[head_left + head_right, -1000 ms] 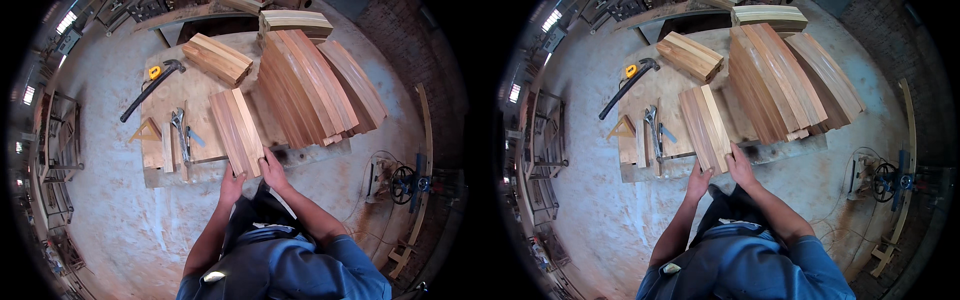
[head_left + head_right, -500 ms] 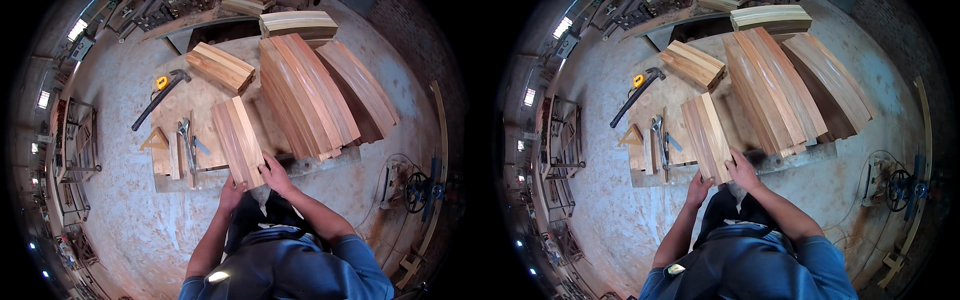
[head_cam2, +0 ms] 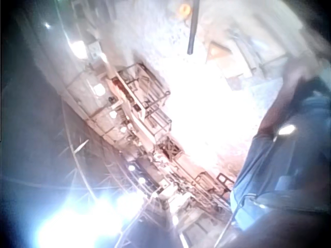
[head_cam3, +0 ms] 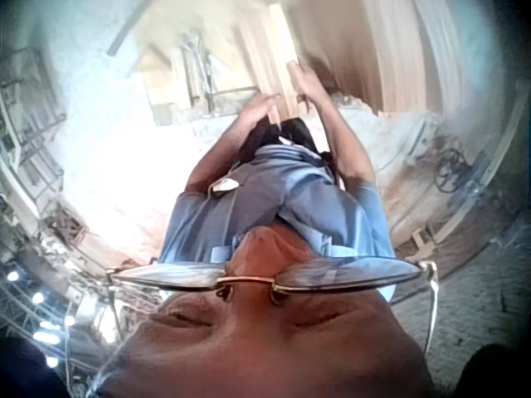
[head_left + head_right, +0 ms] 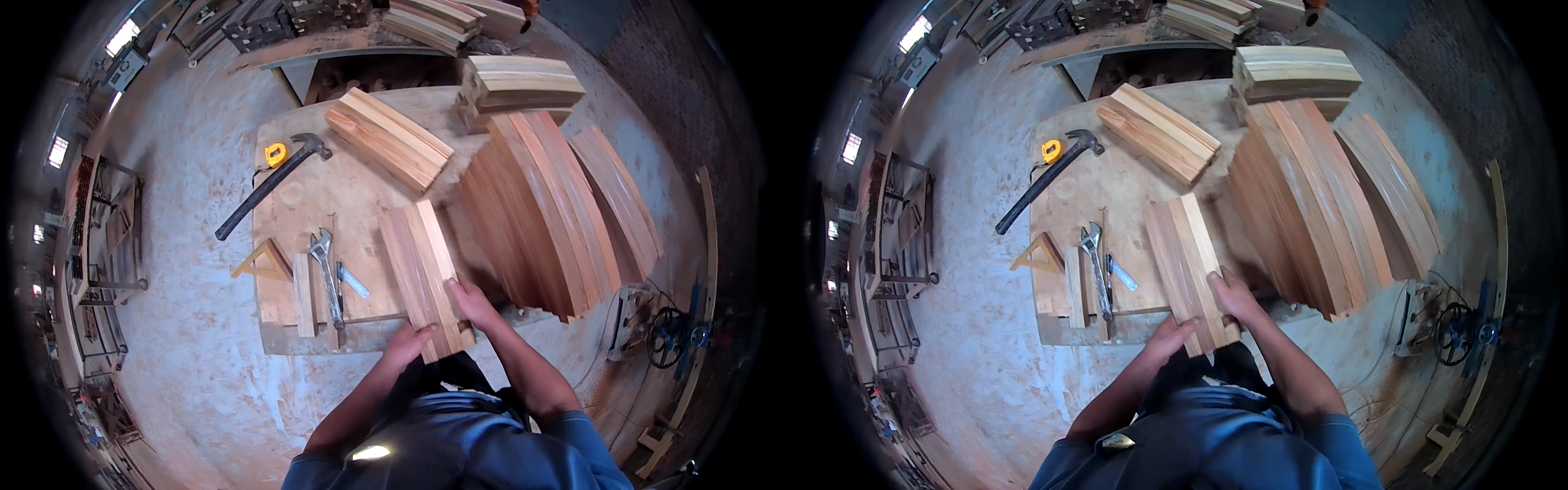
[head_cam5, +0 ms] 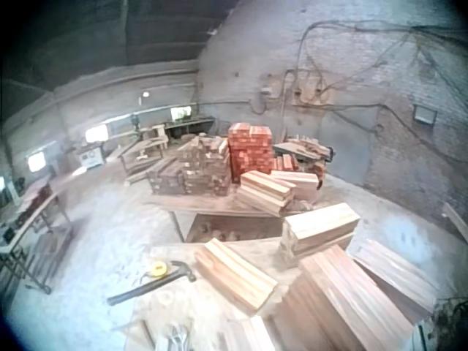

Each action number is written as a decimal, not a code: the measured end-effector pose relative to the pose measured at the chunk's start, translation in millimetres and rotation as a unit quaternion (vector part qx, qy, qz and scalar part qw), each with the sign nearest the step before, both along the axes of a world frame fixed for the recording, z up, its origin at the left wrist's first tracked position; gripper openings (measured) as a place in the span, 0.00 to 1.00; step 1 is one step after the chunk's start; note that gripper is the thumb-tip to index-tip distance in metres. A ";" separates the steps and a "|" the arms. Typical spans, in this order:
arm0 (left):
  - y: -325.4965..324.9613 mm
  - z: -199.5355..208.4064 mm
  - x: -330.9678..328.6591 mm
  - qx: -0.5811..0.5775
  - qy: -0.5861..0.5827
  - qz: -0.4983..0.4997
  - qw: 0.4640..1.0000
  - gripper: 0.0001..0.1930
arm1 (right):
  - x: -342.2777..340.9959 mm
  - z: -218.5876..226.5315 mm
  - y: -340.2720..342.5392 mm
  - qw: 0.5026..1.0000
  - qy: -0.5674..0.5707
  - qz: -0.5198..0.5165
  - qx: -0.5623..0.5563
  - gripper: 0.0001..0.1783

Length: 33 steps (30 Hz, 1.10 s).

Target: The person picks up wooden planks from a pile and stacks them onto a workbench. They handle the planks one by one, aligning them to form a neat stack. The person occasionally moves between piles to gather more planks.

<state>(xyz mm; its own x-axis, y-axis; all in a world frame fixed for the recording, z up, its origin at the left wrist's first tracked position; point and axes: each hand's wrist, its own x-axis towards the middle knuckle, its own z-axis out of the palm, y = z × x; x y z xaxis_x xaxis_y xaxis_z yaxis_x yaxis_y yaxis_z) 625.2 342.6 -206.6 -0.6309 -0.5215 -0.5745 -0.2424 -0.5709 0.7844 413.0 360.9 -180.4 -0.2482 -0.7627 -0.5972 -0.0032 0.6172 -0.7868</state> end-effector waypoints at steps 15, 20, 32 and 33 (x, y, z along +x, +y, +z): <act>-187.5 34.7 78.4 -0.335 -0.104 -0.175 0.920 0.19 | 17.2 -3.7 -16.0 0.980 0.190 -0.052 0.019 0.38; -377.4 25.7 135.2 -0.552 -0.385 0.037 0.739 0.28 | 31.5 17.7 -32.4 0.965 0.258 -0.009 0.048 0.33; -374.4 17.8 19.3 -0.603 -0.250 -0.095 0.751 0.29 | 32.5 8.0 -24.3 0.954 0.293 -0.015 0.057 0.35; -366.2 14.5 14.5 -0.608 -0.231 -0.119 0.751 0.28 | 33.6 8.2 -24.4 0.953 0.296 -0.014 0.059 0.35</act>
